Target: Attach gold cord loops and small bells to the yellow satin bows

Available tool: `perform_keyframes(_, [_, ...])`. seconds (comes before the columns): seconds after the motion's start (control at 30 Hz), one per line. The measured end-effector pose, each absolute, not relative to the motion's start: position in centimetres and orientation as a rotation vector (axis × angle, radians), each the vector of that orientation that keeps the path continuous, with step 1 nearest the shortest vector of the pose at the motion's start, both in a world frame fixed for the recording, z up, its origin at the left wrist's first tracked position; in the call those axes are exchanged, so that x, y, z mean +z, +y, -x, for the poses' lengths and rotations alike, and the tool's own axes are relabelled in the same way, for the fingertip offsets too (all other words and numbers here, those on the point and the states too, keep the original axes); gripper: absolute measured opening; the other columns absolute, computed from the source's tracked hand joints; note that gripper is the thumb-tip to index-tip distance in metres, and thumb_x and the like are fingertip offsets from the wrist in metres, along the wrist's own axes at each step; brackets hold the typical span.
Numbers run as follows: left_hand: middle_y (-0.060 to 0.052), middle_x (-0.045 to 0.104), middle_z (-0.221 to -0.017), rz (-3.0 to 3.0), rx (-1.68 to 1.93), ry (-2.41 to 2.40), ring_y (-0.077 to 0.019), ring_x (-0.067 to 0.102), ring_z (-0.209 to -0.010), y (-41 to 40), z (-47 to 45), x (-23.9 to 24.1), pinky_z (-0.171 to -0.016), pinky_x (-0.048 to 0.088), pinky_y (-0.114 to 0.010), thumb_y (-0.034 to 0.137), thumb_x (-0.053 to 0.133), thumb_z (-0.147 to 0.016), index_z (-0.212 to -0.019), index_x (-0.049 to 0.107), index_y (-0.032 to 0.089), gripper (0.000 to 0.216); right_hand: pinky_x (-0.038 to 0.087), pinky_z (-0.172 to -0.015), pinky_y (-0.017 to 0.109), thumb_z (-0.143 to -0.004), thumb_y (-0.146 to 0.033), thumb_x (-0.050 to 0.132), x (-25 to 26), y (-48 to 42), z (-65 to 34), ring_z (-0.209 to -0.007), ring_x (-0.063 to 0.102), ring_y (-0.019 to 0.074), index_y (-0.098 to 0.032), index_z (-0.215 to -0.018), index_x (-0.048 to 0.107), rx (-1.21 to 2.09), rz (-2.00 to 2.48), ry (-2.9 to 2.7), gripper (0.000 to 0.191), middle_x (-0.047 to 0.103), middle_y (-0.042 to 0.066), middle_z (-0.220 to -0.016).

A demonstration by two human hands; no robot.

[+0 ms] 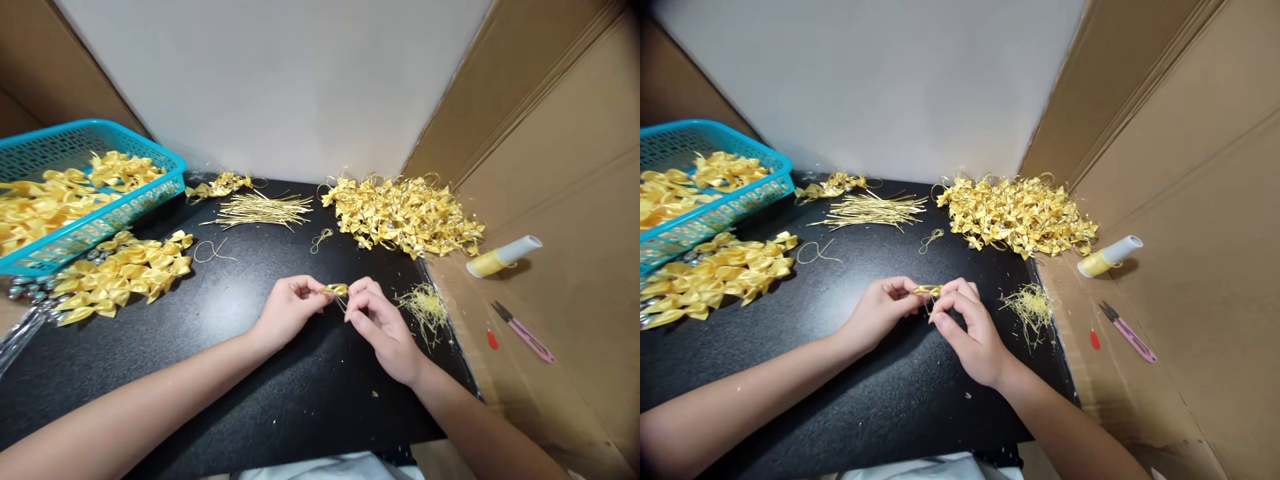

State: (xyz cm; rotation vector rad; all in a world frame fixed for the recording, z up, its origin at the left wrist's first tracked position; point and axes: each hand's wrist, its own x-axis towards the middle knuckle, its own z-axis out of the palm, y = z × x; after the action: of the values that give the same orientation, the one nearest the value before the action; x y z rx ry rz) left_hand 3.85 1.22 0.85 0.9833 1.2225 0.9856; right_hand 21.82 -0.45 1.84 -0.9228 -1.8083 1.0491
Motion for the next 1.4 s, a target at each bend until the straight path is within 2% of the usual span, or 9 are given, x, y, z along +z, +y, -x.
perform_keyframes(0.07, [0.001,0.063,-0.057,-0.944,1.011,1.215,-0.0082,0.05,-0.051,1.8,-3.5,0.9,-0.054,0.039,-0.021,0.03,0.08,-0.06,-0.062,0.064,0.014,0.023,0.042,-0.092,0.038,-0.095,-0.032,0.05,2.1,-0.5,-22.3,-0.1,0.053,0.0197,-0.024,-0.082,0.061,1.044,0.837,-1.806,0.019,0.058,0.004,-0.096])
perform_keyframes(0.17, [0.001,0.062,-0.059,-0.955,1.038,1.181,-0.0092,0.05,-0.054,2.5,-3.0,0.9,-0.056,0.041,-0.022,0.033,0.08,-0.061,-0.064,0.065,0.015,0.024,0.042,-0.096,0.042,-0.095,-0.031,0.053,2.1,-0.5,-22.5,-0.106,0.056,0.0214,-0.027,-0.085,0.062,1.063,0.734,-1.718,0.014,0.064,0.004,-0.091])
perform_keyframes(0.3, [-0.006,0.068,-0.094,-1.07,1.12,1.129,-0.0151,0.062,-0.084,2.8,-2.6,0.6,-0.079,0.048,-0.026,0.033,0.08,-0.064,-0.068,0.069,0.014,0.023,0.047,-0.092,0.041,-0.093,-0.026,0.057,1.8,-0.5,-22.1,-0.099,0.063,0.0209,-0.028,-0.087,0.065,1.144,0.64,-1.595,0.011,0.068,0.002,-0.08])
perform_keyframes(0.37, [-0.007,0.068,-0.105,-1.04,1.093,1.042,-0.0166,0.064,-0.093,2.9,-2.6,0.5,-0.085,0.048,-0.028,0.032,0.08,-0.067,-0.072,0.068,0.014,0.022,0.049,-0.089,0.039,-0.093,-0.025,0.058,1.5,-0.6,-21.9,-0.095,0.065,0.0196,-0.027,-0.087,0.066,1.196,0.633,-1.532,0.011,0.068,0.001,-0.078])
perform_keyframes(0.57, [-0.002,0.069,-0.072,-0.862,0.951,0.877,-0.0109,0.065,-0.065,3.0,-2.4,0.6,-0.067,0.05,-0.023,0.033,0.082,-0.069,-0.076,0.059,0.015,0.03,0.051,-0.077,0.032,-0.088,-0.033,0.065,0.6,-0.3,-21.8,-0.079,0.064,0.0161,-0.025,-0.082,0.065,1.36,0.749,-1.233,0.01,0.062,-0.001,-0.068])
perform_keyframes(0.7, [-0.001,0.069,-0.072,-0.829,0.865,0.817,-0.0066,0.058,-0.053,3.1,-2.2,1.0,-0.057,0.046,-0.02,0.032,0.084,-0.065,-0.073,0.057,0.014,0.033,0.052,-0.073,0.03,-0.08,-0.04,0.071,0.5,0.1,-21.5,-0.069,0.06,0.0142,-0.023,-0.08,0.062,1.483,0.848,-0.969,0.02,0.054,-0.003,-0.062])
perform_keyframes(1.07, [-0.003,0.07,-0.071,-0.691,0.604,0.66,-0.0071,0.059,-0.053,2.8,-2.2,0.6,-0.053,0.044,-0.018,0.032,0.086,-0.064,-0.072,0.064,0.015,0.029,0.049,-0.061,0.023,-0.068,-0.039,0.08,-0.7,0.4,-20.3,-0.057,0.052,0.0096,-0.021,-0.079,0.059,1.798,0.92,-0.665,0.03,0.046,-0.007,-0.058])
perform_keyframes(1.23, [-0.007,0.074,-0.083,-0.664,0.438,0.628,-0.0174,0.071,-0.075,1.4,-3.2,1.1,-0.067,0.05,-0.025,0.028,0.086,-0.063,-0.072,0.065,0.015,0.026,0.039,-0.048,0.02,-0.068,-0.043,0.079,-1.2,0.6,-19.3,-0.05,0.042,0.008,-0.02,-0.077,0.06,1.716,0.961,-0.822,0.031,0.047,-0.007,-0.057])
perform_keyframes(1.4, [-0.001,0.068,-0.069,-0.636,0.634,0.684,-0.0072,0.057,-0.061,0.6,-4.2,1.0,-0.058,0.04,-0.018,0.022,0.085,-0.059,-0.058,0.066,0.013,0.021,0.038,-0.049,0.021,-0.07,-0.047,0.076,-1.6,1.2,-19.5,-0.05,0.044,0.0085,-0.02,-0.079,0.062,1.55,0.984,-0.937,0.032,0.051,-0.005,-0.056])
